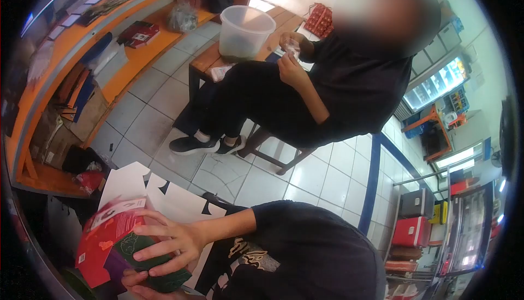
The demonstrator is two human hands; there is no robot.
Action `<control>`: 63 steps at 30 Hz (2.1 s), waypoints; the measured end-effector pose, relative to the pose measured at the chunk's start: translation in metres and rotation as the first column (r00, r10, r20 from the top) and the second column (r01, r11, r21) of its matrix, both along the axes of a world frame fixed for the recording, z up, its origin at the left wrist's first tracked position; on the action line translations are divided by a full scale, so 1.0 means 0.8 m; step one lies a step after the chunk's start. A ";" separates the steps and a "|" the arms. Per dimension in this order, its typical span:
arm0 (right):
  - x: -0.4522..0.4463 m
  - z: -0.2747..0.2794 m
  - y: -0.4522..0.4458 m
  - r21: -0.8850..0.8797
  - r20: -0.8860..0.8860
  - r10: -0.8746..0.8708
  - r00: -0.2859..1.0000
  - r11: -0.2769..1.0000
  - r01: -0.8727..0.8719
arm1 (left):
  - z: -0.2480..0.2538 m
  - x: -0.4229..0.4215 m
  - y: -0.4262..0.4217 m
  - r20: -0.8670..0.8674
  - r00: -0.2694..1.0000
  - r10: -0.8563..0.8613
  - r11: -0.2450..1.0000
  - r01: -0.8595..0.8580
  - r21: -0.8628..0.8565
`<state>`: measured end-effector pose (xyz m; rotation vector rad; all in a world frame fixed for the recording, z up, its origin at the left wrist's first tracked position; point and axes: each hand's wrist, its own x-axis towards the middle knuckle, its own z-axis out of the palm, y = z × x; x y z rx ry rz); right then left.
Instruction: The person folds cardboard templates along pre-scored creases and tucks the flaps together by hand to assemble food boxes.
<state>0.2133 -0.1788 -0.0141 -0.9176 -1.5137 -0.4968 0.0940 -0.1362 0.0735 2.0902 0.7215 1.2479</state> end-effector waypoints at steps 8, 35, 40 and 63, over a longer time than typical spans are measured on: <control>0.007 0.005 0.003 0.042 0.010 -0.026 1.000 0.999 0.026 | -0.015 -0.012 0.008 0.198 0.965 -0.170 0.952 0.213 -0.221; 0.046 0.023 0.022 -0.017 -0.768 0.233 0.597 0.924 -0.382 | -0.014 -0.096 0.064 0.309 0.705 -0.638 0.448 0.667 -0.596; 0.067 0.014 0.054 0.379 -0.925 0.306 -0.224 0.720 -0.581 | 0.016 -0.112 0.058 -0.370 0.751 -0.547 0.836 0.517 -0.186; 0.050 0.086 0.049 -0.164 -0.681 0.631 0.371 0.363 -0.917 | -0.043 -0.094 0.076 -0.172 0.743 -0.647 0.573 0.324 -0.753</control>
